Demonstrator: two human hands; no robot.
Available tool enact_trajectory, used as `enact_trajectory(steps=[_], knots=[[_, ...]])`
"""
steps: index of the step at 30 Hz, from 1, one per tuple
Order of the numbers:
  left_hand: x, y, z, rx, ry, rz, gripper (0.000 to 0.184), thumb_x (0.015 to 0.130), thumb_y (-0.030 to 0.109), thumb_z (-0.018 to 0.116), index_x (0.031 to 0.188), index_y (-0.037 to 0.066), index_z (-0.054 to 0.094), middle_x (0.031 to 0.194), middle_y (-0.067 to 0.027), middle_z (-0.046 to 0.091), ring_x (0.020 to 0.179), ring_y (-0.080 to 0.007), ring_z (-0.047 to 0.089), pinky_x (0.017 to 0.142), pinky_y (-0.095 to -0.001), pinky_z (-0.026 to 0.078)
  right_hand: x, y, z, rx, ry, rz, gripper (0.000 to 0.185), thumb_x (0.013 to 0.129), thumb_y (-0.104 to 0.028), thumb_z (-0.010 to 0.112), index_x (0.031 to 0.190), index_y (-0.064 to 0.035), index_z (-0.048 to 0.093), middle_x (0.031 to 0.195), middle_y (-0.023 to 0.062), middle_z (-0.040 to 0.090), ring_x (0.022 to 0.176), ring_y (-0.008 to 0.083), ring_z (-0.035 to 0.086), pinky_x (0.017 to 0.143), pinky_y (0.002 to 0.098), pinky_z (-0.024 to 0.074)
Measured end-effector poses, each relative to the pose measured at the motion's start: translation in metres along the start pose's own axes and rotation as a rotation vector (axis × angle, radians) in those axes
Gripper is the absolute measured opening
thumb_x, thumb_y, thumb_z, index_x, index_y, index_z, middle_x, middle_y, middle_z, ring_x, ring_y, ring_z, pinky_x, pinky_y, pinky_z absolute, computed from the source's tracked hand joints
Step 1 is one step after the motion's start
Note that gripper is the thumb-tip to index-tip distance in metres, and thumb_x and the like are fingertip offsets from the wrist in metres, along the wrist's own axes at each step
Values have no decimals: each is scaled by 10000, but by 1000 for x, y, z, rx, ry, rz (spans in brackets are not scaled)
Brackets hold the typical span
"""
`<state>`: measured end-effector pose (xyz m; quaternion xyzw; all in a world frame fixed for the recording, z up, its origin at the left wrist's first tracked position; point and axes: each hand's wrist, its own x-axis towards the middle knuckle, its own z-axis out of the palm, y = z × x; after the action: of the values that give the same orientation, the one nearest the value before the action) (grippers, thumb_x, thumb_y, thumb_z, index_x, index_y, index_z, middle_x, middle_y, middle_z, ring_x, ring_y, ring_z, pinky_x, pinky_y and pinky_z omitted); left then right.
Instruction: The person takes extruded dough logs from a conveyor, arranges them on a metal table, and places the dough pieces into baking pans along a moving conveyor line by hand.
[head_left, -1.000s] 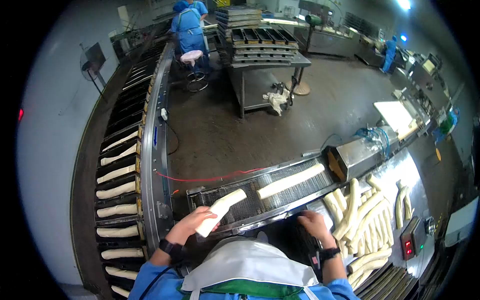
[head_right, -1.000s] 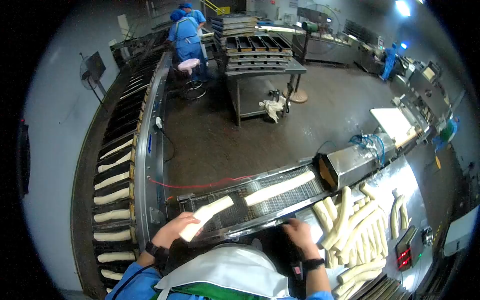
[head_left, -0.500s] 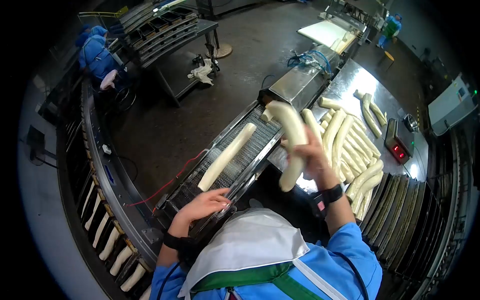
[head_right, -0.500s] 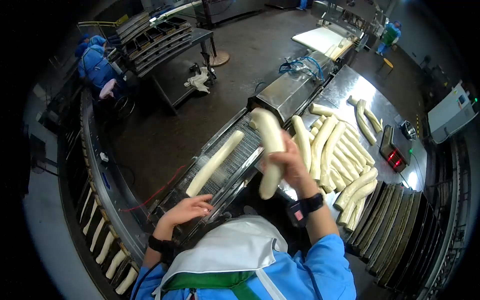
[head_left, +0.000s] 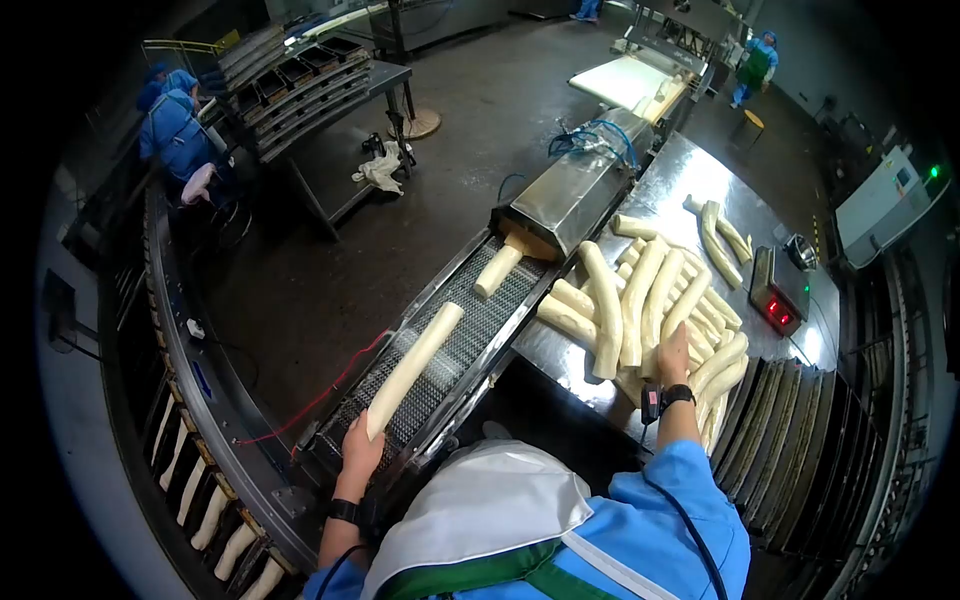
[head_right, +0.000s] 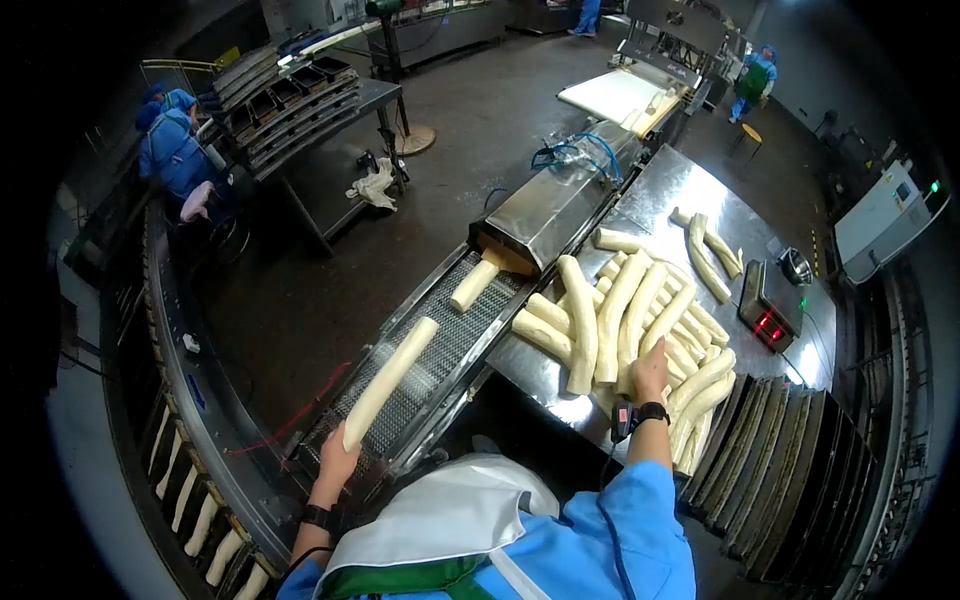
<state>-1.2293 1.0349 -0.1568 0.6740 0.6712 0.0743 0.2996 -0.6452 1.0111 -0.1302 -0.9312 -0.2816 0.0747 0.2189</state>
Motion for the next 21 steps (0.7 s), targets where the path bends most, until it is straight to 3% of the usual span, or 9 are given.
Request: enact_trajectory(steps=[2, 3, 5, 7, 11, 13, 15, 19, 21], knots=[[1, 0, 4, -19, -6, 11, 596, 759, 111, 636, 1290, -45, 414, 1178, -264, 523, 1092, -388, 514, 939, -405, 417, -1, -8, -3, 36, -212, 95, 547, 858, -293, 470, 1335, -38, 385, 1272, 314, 441, 1163, 452, 453, 979, 485, 356], [3, 1, 7, -28, 18, 40, 588, 753, 105, 640, 1280, -46, 425, 1179, -258, 524, 1092, -387, 513, 934, -405, 419, -3, -10, 7, 33, -218, 95, 547, 858, -293, 470, 1335, -38, 385, 1272, 314, 441, 1163, 452, 453, 979, 485, 356], [2, 3, 10, -34, 38, 56, 581, 747, 99, 643, 1270, -47, 436, 1179, -253, 525, 1092, -385, 512, 929, -405, 421, -13, -19, 39, -359, -55, -180, 671, 835, -466, 527, 1371, -93, 371, 1395, 305, 295, 1289, 484, 270, 1056, 538, 229], [2, 2, 15, -15, 120, 95, 574, 727, 82, 653, 1256, -24, 456, 1153, -235, 539, 1068, -380, 522, 909, -410, 429, -37, -52, 41, -230, -177, -240, 822, 768, -585, 571, 1409, -137, 318, 1457, 269, 194, 1339, 491, 125, 1049, 628, 130], [-19, -6, 10, -24, 164, 75, 575, 693, 65, 679, 1231, 7, 484, 1123, -214, 548, 1041, -374, 530, 895, -414, 434, -57, -82, 28, -442, -158, -316, 864, 747, -572, 604, 1440, -214, 233, 1477, 244, 158, 1364, 452, 84, 992, 709, 110], [-28, -7, 5, -53, 208, 34, 578, 669, 57, 703, 1212, 43, 504, 1094, -193, 553, 1026, -367, 531, 890, -416, 435, -55, -80, 23, -355, -185, -297, 839, 741, -557, 615, 1433, -247, 255, 1483, 225, 162, 1358, 472, 71, 1002, 698, 99], [-44, -9, 1, -37, 210, -70, 559, 663, 75, 717, 1186, 56, 520, 1088, -177, 555, 1024, -361, 529, 883, -419, 436, -52, -69, 26, -357, -181, -309, 796, 729, -548, 601, 1415, -277, 303, 1487, 196, 177, 1308, 554, 93, 1038, 652, 46], [-56, -31, 1, 14, 249, -102, 493, 674, 132, 722, 1127, 61, 543, 1057, -170, 567, 1000, -354, 538, 860, -430, 443, -56, -62, 25, -346, -141, -318, 793, 695, -526, 628, 1395, -280, 350, 1496, 149, 180, 1309, 545, 101, 1050, 636, 59], [-61, -36, 1, -10, 244, -213, 442, 694, 152, 688, 1103, 46, 554, 1009, -194, 589, 952, -358, 565, 815, -409, 458, -63, -61, 20, -354, -219, -282, 796, 676, -499, 664, 1385, -299, 362, 1502, 125, 175, 1315, 537, 91, 1051, 636, 75]])
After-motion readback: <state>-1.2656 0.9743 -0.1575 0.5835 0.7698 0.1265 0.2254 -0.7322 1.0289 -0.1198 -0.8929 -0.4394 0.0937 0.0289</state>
